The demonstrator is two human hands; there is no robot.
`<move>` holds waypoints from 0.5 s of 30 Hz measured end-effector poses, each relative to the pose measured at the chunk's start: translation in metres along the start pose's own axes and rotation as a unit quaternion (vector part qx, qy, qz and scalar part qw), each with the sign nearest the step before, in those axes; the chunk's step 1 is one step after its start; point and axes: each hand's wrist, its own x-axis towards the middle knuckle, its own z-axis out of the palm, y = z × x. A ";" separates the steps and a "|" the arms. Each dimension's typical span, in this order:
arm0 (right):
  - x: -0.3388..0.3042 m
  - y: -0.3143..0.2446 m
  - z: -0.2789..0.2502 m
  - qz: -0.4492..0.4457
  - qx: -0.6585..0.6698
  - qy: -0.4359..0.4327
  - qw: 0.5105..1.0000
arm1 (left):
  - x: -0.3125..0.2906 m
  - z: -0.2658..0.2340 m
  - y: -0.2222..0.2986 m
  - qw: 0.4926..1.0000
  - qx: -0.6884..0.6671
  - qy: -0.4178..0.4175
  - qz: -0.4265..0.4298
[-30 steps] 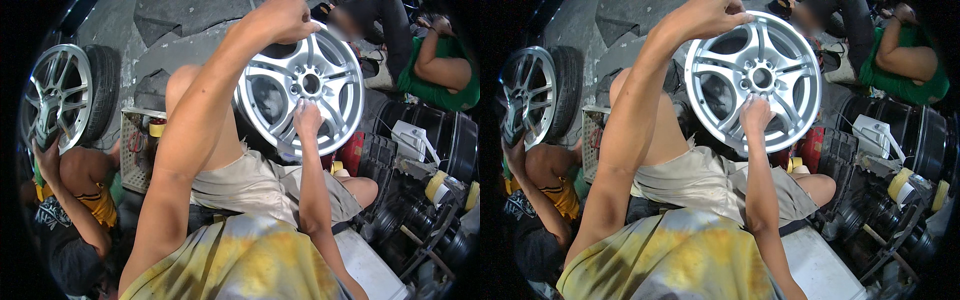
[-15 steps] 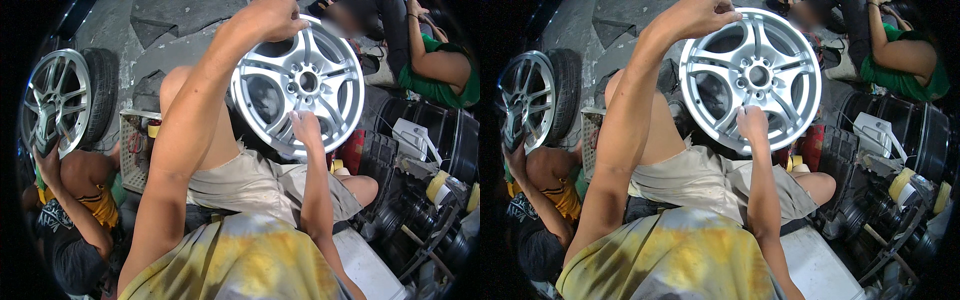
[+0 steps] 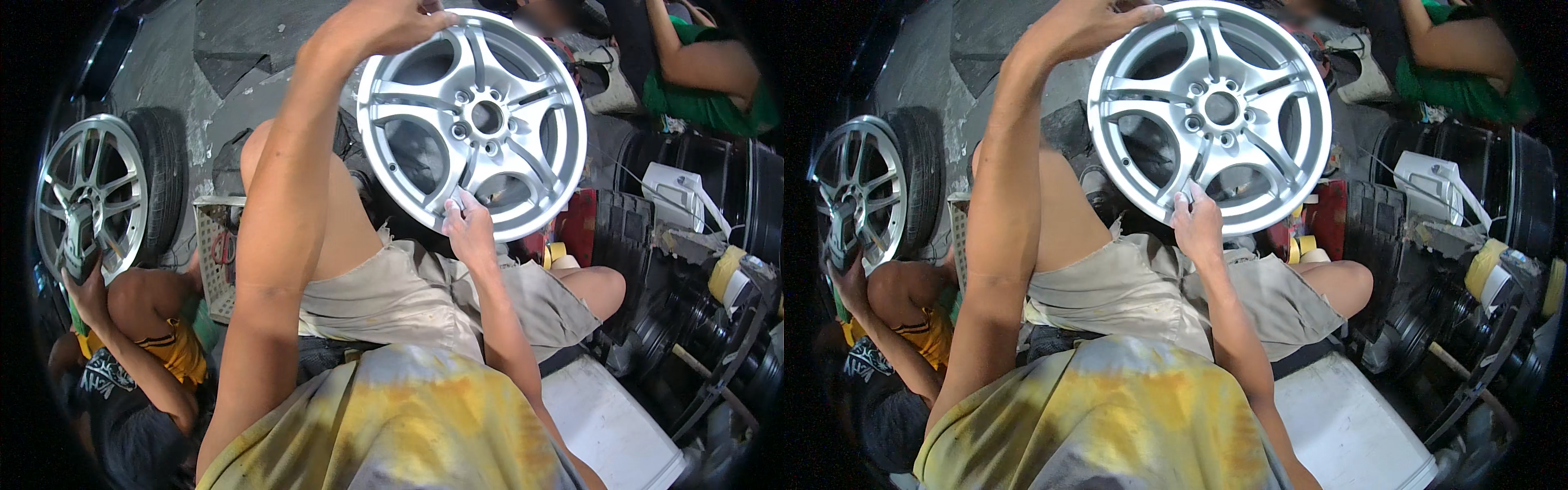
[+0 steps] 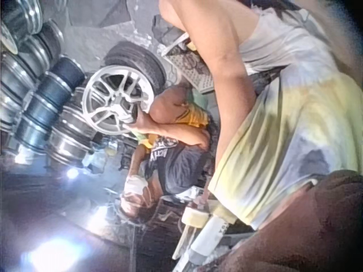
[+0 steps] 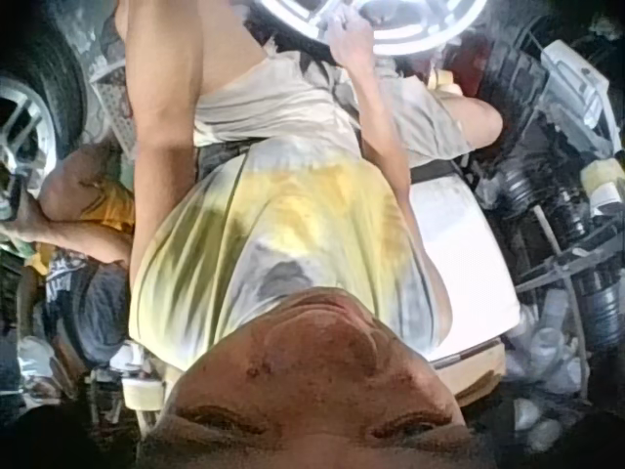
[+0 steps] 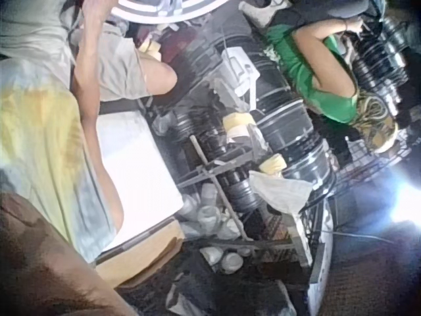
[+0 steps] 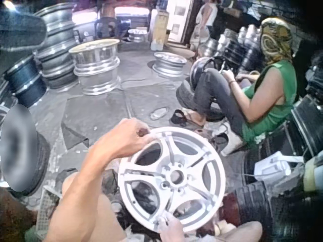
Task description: The person sits on the floor and scrubs a silver car rim with a white cloth. They rotate the rim to clean different sections of the spokes and the outer edge. The person briefly picks up a spray bottle and sprays the rim before resuming scrubbing.
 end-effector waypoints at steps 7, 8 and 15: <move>0.026 0.015 0.008 0.001 -0.052 0.031 0.998 | 0.003 0.002 -0.014 0.995 0.053 0.004 0.081; 0.019 0.008 0.012 0.000 -0.076 0.028 0.997 | 0.007 0.007 -0.041 0.990 0.051 0.032 0.130; 0.019 -0.001 0.007 0.010 -0.111 0.064 0.992 | 0.003 0.012 -0.016 0.996 0.054 -0.025 0.062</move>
